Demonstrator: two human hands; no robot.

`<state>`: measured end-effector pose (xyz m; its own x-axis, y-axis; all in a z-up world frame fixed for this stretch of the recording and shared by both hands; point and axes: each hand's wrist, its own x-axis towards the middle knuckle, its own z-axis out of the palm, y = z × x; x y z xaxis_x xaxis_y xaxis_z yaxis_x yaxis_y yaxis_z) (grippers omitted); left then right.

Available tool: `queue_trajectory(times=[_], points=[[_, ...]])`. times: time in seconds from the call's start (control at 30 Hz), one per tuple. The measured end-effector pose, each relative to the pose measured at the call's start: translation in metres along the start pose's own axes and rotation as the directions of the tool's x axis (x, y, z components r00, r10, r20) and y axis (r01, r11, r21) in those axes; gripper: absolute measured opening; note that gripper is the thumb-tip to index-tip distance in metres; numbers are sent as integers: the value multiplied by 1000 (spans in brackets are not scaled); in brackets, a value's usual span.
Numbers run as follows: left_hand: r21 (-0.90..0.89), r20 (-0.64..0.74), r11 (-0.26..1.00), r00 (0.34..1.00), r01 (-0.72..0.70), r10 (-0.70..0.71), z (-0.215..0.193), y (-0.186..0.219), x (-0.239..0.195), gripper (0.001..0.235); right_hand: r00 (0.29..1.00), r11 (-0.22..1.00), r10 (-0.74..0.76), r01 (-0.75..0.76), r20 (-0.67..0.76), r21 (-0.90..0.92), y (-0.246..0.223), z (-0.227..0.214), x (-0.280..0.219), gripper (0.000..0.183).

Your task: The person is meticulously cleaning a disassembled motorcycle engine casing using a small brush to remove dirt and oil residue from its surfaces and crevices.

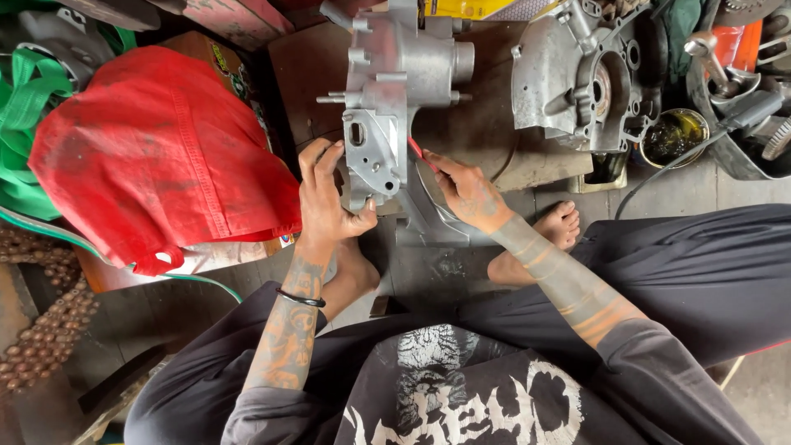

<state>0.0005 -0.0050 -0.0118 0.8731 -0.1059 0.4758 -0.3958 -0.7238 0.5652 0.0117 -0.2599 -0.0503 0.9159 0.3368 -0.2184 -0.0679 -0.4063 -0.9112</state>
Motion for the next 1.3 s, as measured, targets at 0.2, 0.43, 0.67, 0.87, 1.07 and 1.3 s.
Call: queue_trajectory(times=[0.2,0.43,0.67,0.87,1.07,1.3], points=[[23,8,1000,1000,-8,7,2,-3,0,84,981,983,-80,108,179,-149,-45,-39,-7,34],[3,5,1000,1000,-22,22,-2,1,1,83,970,825,-229,236,78,-514,20,-31,8,15],[11,33,1000,999,-11,11,-2,-1,-1,86,993,952,-114,122,44,-283,-13,-54,9,29],[12,-5,1000,1000,-11,11,4,-9,-7,88,997,975,-66,58,-32,-215,51,-5,19,35],[89,38,996,999,-14,11,-3,-1,-1,88,998,966,33,-47,-60,-253,45,20,15,33],[48,43,999,999,-13,11,-2,9,5,88,991,952,115,-130,-72,-278,62,29,16,32]])
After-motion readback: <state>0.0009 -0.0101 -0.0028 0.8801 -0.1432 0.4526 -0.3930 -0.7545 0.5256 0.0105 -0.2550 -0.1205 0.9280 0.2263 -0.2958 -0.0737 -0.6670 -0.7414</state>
